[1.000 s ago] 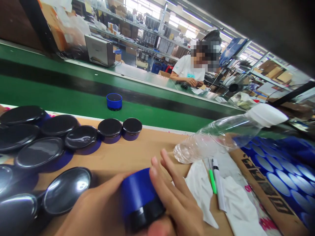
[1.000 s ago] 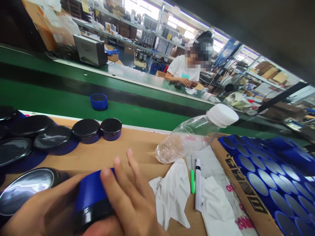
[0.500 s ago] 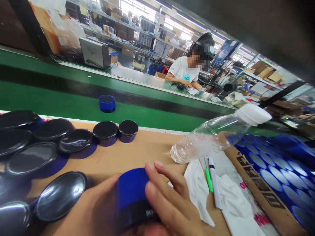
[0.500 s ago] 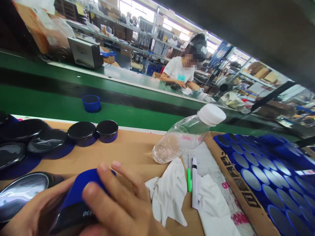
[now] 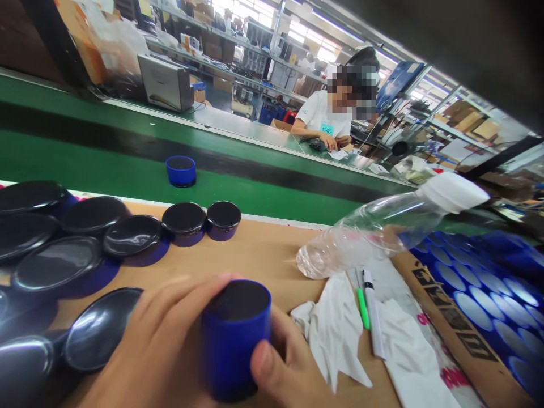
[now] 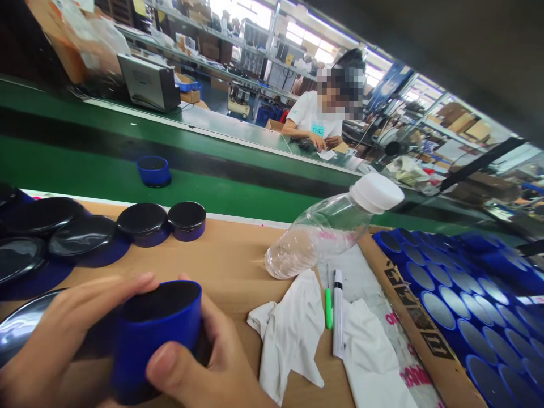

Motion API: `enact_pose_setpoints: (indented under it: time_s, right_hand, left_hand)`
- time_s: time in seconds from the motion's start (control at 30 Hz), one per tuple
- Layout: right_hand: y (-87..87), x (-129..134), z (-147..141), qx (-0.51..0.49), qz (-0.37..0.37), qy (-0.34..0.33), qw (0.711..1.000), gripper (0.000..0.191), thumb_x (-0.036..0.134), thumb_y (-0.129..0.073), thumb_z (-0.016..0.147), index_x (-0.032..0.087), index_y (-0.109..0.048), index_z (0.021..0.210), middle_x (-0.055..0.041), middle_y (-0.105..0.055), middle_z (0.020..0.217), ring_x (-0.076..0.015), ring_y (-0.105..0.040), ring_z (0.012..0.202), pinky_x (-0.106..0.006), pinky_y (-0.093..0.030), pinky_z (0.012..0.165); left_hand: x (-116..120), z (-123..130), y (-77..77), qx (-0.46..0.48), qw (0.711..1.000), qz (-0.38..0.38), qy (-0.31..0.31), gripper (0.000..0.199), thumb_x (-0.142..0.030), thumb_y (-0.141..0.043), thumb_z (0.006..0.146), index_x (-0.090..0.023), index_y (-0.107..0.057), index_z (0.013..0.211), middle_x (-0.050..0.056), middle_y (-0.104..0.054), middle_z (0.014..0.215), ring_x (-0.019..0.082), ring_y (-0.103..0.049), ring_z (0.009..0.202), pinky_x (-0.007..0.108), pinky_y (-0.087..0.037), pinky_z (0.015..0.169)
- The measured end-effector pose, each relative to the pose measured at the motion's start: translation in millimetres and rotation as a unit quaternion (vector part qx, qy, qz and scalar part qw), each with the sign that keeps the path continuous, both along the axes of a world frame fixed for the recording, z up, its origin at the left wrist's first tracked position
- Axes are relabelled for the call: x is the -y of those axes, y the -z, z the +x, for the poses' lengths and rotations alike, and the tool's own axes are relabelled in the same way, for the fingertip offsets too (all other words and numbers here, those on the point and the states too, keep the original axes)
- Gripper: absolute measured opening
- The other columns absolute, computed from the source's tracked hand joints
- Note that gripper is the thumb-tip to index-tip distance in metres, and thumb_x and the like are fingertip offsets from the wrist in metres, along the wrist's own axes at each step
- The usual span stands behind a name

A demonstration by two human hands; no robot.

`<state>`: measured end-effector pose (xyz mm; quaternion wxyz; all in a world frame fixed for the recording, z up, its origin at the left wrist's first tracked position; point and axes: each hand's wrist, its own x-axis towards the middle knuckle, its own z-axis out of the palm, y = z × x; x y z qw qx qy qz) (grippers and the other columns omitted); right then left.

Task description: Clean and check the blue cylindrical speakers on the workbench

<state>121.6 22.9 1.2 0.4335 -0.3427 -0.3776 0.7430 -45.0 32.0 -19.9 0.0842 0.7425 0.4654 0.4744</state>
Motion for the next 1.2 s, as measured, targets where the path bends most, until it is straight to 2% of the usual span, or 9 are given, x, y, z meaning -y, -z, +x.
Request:
enact_pose_setpoints:
  time_s: [0.17,0.3,0.47,0.57,0.67,0.83,1.0,1.13,1.2]
  right_hand:
    - [-4.9,1.5,-3.8,-0.024,-0.040,-0.036,0.998,0.074,0.073,-0.067,0.085,0.021,-0.065,0.138,-0.0121,-0.074,0.128,-0.0313,-0.064,0.131,-0.048,-0.045,0.117]
    - [-1.6,0.8,-5.1,0.018,-0.036,0.002,0.999,0.073,0.074,-0.057,0.092,0.020,-0.063,0.140,-0.0126,-0.065,0.143,-0.0292,-0.055,0.141,-0.045,-0.038,0.123]
    - [-0.1,-2.1,-6.0,0.007,0.047,0.019,0.999,0.067,0.059,-0.084,0.079,0.028,-0.066,0.135,-0.0060,-0.066,0.143,-0.0289,-0.059,0.137,-0.039,-0.047,0.116]
    - [-0.4,-3.4,-3.6,-0.003,0.027,-0.004,1.000,0.063,0.067,-0.071,0.087,0.026,-0.066,0.135,-0.0084,-0.076,0.123,-0.0289,-0.069,0.124,-0.042,-0.055,0.106]
    - [0.4,-3.2,2.8,0.070,0.020,-0.023,0.997,0.069,0.076,-0.056,0.091,0.019,-0.073,0.125,-0.0112,-0.079,0.107,-0.0304,-0.069,0.124,-0.044,-0.057,0.103]
    - [0.4,-0.9,8.8,0.115,0.030,-0.022,0.993,0.070,0.076,-0.064,0.086,0.024,-0.070,0.134,-0.0095,-0.076,0.122,-0.0328,-0.066,0.127,-0.046,-0.055,0.109]
    - [-5.2,-2.7,6.0,0.147,0.019,0.084,0.985,0.074,0.078,-0.059,0.088,0.027,-0.064,0.141,-0.0065,-0.061,0.149,-0.0307,-0.048,0.146,-0.051,-0.029,0.128]
    - [-12.6,-6.2,12.6,0.298,0.078,0.210,0.928,0.057,0.071,-0.061,0.092,0.034,-0.067,0.135,0.0000,-0.025,0.171,-0.0286,-0.028,0.157,-0.055,-0.014,0.131]
    - [-15.9,-6.2,15.9,0.313,0.127,0.241,0.910,0.056,0.069,-0.059,0.095,0.035,-0.064,0.139,0.0002,-0.025,0.171,-0.0272,-0.028,0.157,-0.053,-0.014,0.131]
  left_hand:
    - [-8.6,4.8,-12.4,0.044,0.993,-0.095,0.046,0.033,-0.020,-0.043,0.101,-0.038,-0.061,0.121,-0.008,-0.077,0.126,0.016,-0.074,0.114,0.021,-0.055,0.101]
    - [-8.4,-10.1,-13.9,-0.003,0.990,-0.116,0.079,0.033,-0.024,-0.049,0.098,-0.040,-0.062,0.124,-0.010,-0.076,0.126,0.016,-0.075,0.111,0.019,-0.057,0.097]
    - [1.6,-11.3,-11.5,-0.055,0.995,-0.044,0.066,0.050,-0.020,-0.052,0.096,-0.035,-0.048,0.143,-0.005,-0.064,0.132,0.012,-0.064,0.119,0.014,-0.036,0.113]
    - [5.1,-1.6,-13.8,-0.010,0.998,-0.061,0.032,0.050,-0.027,-0.047,0.098,-0.034,-0.044,0.147,-0.004,-0.065,0.129,0.012,-0.065,0.114,0.015,-0.043,0.107]
    - [3.6,2.2,-16.0,0.029,0.994,-0.103,0.034,0.056,-0.032,-0.065,0.087,-0.041,-0.051,0.141,-0.011,-0.069,0.132,0.012,-0.070,0.115,0.013,-0.048,0.107]
    - [-8.0,-6.5,-24.1,0.069,0.977,-0.163,0.119,0.039,-0.024,-0.039,0.102,-0.041,-0.067,0.123,-0.010,-0.076,0.128,0.016,-0.074,0.116,0.026,-0.058,0.104]
    - [-17.5,-10.7,-30.2,0.087,0.973,-0.156,0.145,0.038,-0.026,-0.040,0.104,-0.038,-0.068,0.125,-0.007,-0.074,0.132,0.018,-0.072,0.120,0.030,-0.055,0.108]
    - [-18.6,-5.6,-18.6,0.109,0.975,-0.137,0.140,0.041,-0.018,-0.038,0.104,-0.040,-0.067,0.123,-0.009,-0.075,0.130,0.015,-0.072,0.120,0.026,-0.056,0.106]
    - [-15.6,-1.2,-9.6,0.118,0.977,-0.125,0.129,0.048,-0.010,-0.037,0.101,-0.042,-0.064,0.124,-0.013,-0.074,0.131,0.010,-0.070,0.122,0.020,-0.052,0.109]
